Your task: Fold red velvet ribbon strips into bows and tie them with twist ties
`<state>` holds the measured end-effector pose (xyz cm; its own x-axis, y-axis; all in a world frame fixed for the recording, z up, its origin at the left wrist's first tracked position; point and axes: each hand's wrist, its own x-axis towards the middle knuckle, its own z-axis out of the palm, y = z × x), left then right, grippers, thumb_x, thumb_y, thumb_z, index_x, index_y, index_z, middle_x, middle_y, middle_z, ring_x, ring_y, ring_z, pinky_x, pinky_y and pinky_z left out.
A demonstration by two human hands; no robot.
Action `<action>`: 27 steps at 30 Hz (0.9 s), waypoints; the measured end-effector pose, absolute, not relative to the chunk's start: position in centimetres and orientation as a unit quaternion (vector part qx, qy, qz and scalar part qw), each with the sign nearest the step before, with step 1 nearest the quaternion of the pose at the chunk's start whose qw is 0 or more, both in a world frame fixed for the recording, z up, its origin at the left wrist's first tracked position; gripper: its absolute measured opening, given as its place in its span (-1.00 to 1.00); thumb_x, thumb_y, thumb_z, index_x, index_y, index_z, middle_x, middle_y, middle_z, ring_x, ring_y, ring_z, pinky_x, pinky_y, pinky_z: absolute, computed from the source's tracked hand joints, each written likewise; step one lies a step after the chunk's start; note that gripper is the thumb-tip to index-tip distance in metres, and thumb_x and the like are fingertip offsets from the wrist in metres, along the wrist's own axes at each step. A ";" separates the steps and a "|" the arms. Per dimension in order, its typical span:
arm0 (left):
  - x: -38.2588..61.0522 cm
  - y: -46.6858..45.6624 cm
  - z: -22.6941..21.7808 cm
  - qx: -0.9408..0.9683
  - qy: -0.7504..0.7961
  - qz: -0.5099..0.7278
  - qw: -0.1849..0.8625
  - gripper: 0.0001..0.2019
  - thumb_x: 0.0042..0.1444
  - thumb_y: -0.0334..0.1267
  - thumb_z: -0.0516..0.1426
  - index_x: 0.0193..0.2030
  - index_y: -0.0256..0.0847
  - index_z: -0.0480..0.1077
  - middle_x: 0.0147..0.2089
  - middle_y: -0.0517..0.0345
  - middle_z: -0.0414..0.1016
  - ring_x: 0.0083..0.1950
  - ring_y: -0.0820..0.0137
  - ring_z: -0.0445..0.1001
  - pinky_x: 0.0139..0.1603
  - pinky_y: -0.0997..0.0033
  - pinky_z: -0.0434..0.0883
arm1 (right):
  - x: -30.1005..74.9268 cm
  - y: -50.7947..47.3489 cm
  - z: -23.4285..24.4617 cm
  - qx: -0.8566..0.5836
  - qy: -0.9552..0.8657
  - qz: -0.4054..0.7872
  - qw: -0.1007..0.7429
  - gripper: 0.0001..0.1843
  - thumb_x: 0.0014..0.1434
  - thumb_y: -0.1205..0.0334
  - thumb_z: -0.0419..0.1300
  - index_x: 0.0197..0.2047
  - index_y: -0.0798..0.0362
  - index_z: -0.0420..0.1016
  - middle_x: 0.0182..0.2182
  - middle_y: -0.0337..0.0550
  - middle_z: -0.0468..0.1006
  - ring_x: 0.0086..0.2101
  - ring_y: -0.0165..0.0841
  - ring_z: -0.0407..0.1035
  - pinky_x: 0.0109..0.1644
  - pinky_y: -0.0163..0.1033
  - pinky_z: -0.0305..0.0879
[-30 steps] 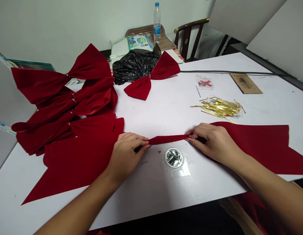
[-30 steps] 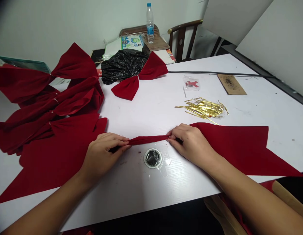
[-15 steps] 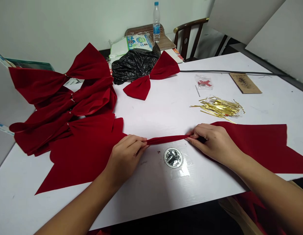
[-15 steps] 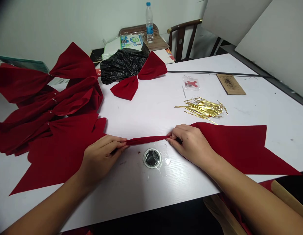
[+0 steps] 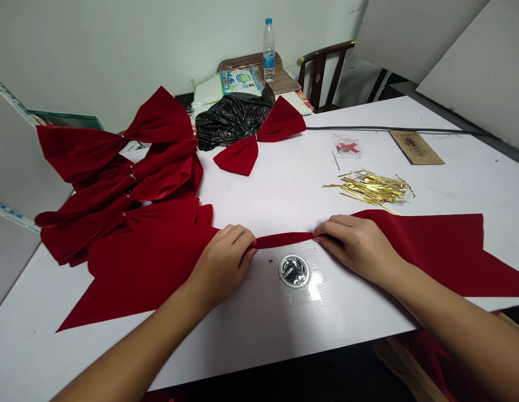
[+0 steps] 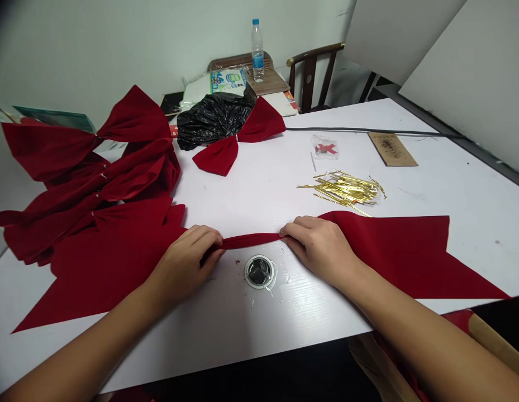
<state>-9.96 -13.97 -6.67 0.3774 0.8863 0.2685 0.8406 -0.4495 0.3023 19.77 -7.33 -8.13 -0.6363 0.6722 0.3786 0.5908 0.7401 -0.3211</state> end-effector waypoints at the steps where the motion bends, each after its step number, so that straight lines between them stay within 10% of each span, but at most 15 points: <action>1: -9.7 -13.9 -6.5 0.828 0.525 0.184 0.067 -0.97 0.30 -0.38 0.12 -0.20 -0.24 0.36 -0.16 0.08 0.49 -0.14 0.33 0.40 -0.13 0.27 0.40 | 19.8 -7.3 -8.2 -0.353 -0.901 0.076 0.242 -0.87 0.39 0.27 0.16 -0.17 0.07 0.53 -0.32 -0.19 0.57 -0.35 -0.35 0.46 -0.34 -0.25 0.24; 7: -7.1 -12.9 -5.8 0.843 0.513 0.143 0.074 -0.75 0.29 -0.08 0.20 -0.10 -0.25 0.41 -0.01 -0.01 0.49 -0.01 0.17 0.41 -0.01 0.08 0.40 | 19.8 -7.1 -8.1 -0.341 -0.904 0.076 0.247 -0.89 0.37 0.30 0.17 -0.18 0.08 0.53 -0.33 -0.19 0.57 -0.35 -0.35 0.46 -0.33 -0.24 0.24; 27: -4.9 -10.9 -7.2 0.860 0.443 0.230 0.101 -0.78 0.40 -0.29 0.05 -0.23 -0.27 0.48 -0.22 0.08 0.56 -0.17 0.36 0.47 -0.08 0.30 0.45 | 17.4 -6.4 -5.3 -0.269 -0.942 0.112 0.167 -0.65 0.23 0.00 0.34 -0.11 0.11 0.48 -0.02 0.04 0.51 -0.06 -0.13 0.37 -0.01 -0.02 0.36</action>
<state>-4.90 -10.87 -7.23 0.5009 0.8094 0.3065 0.7168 -0.5864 0.3773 17.41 -6.36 -5.26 -0.7991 0.5448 0.2544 0.4701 0.8299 -0.3005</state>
